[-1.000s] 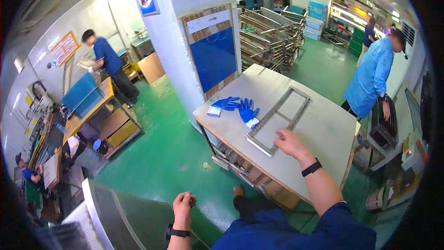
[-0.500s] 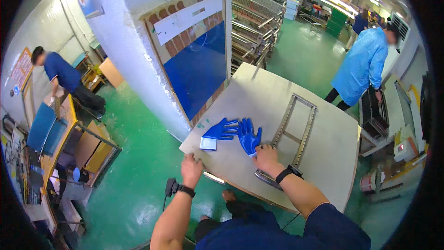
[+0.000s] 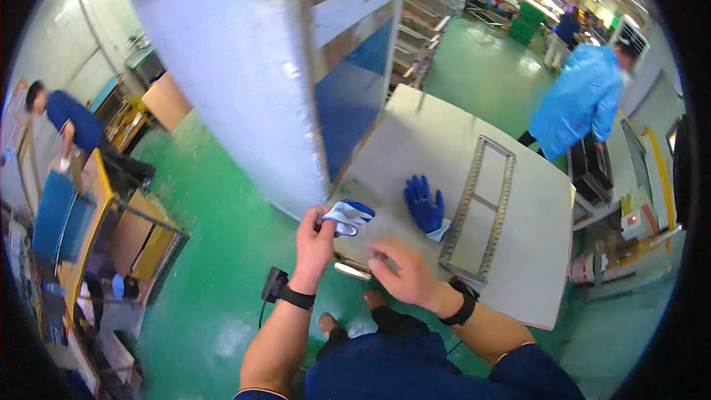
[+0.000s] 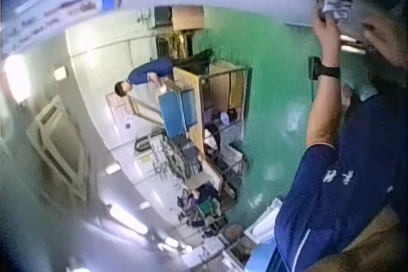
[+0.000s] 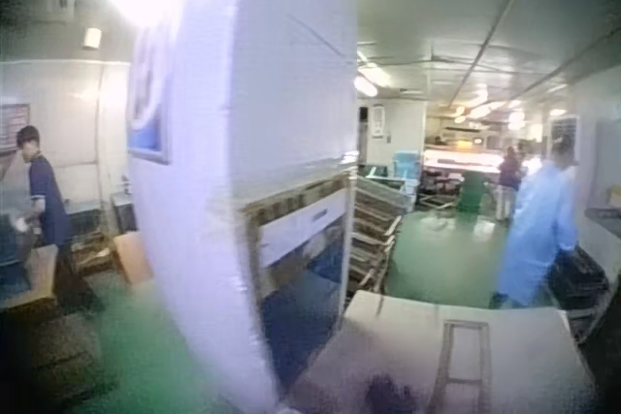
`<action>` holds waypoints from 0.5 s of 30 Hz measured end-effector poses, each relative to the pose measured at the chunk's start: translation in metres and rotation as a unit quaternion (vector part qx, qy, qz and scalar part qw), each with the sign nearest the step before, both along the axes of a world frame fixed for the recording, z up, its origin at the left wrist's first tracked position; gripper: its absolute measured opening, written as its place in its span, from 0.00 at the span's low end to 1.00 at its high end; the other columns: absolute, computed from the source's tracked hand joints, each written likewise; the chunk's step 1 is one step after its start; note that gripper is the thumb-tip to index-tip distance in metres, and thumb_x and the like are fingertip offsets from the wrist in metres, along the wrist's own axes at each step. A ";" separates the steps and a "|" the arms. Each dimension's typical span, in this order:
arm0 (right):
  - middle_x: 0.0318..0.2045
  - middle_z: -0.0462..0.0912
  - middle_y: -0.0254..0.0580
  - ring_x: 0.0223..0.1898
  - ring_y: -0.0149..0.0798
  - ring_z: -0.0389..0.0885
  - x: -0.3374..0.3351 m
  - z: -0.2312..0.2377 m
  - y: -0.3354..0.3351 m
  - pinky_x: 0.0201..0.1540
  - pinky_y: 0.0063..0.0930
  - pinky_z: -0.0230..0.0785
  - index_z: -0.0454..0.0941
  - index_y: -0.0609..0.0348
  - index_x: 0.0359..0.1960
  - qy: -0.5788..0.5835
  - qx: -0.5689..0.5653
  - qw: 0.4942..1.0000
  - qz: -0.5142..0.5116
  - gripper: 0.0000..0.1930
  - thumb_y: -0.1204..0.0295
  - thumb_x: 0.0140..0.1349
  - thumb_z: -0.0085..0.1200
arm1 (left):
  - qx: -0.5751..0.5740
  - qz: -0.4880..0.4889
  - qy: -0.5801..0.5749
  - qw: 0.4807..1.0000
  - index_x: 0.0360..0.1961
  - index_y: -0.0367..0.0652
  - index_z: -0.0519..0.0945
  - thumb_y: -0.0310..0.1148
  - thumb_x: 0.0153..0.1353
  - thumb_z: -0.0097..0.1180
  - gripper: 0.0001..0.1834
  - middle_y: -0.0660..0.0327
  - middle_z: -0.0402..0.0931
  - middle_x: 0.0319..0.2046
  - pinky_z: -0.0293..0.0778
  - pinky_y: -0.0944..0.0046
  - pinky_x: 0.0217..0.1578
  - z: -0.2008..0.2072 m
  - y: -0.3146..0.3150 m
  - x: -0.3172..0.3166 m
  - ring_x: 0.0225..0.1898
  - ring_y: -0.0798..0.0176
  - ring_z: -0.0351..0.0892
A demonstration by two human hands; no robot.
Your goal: Handling, inspecting, and stacking copper-coated and blue-colored circuit board panels in an industrial facility.
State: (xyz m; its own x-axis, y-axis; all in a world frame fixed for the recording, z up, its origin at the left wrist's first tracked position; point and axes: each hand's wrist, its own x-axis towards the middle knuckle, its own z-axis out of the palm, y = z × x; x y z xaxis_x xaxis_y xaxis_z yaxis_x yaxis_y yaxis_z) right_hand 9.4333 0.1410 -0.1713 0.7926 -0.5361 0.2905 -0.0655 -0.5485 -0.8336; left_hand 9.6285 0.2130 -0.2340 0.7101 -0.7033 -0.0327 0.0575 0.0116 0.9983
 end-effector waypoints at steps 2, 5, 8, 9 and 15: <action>0.44 0.81 0.55 0.43 0.52 0.82 0.043 0.015 0.015 0.45 0.41 0.76 0.76 0.63 0.54 -0.066 -0.027 0.997 0.024 0.20 0.69 0.61 0.61 | 0.028 -0.064 -0.037 0.997 0.44 0.36 0.81 0.27 0.64 0.57 0.10 0.62 0.81 0.32 0.75 0.67 0.35 0.036 0.041 0.028 0.33 0.71 0.77; 0.45 0.81 0.56 0.44 0.53 0.82 0.093 0.030 0.048 0.47 0.40 0.75 0.74 0.64 0.56 -0.006 -0.013 0.999 0.049 0.23 0.68 0.60 0.63 | 0.112 -0.211 -0.114 0.964 0.44 0.37 0.85 0.29 0.64 0.59 0.10 0.60 0.84 0.32 0.76 0.66 0.37 0.092 0.101 0.053 0.34 0.70 0.79; 0.47 0.81 0.53 0.46 0.49 0.82 0.132 0.007 0.083 0.50 0.39 0.75 0.72 0.63 0.58 0.034 0.056 0.955 0.290 0.25 0.68 0.61 0.62 | 0.122 -0.242 -0.155 0.950 0.46 0.38 0.85 0.34 0.64 0.60 0.13 0.55 0.86 0.38 0.78 0.60 0.44 0.082 0.167 0.064 0.40 0.64 0.82; 0.48 0.82 0.51 0.47 0.47 0.82 0.140 0.007 0.095 0.51 0.38 0.75 0.72 0.63 0.59 0.070 0.097 0.929 0.349 0.25 0.67 0.62 0.62 | 0.094 -0.212 -0.176 0.957 0.46 0.38 0.85 0.35 0.65 0.59 0.14 0.54 0.86 0.41 0.78 0.58 0.47 0.068 0.187 0.062 0.42 0.61 0.83; 0.34 0.84 0.41 0.38 0.38 0.83 0.154 -0.084 0.108 0.45 0.34 0.76 0.80 0.62 0.41 0.312 -0.001 0.904 0.293 0.09 0.70 0.63 0.55 | 0.194 0.139 -0.237 0.942 0.41 0.38 0.78 0.29 0.58 0.53 0.11 0.49 0.77 0.38 0.74 0.52 0.43 0.008 0.242 0.005 0.43 0.47 0.78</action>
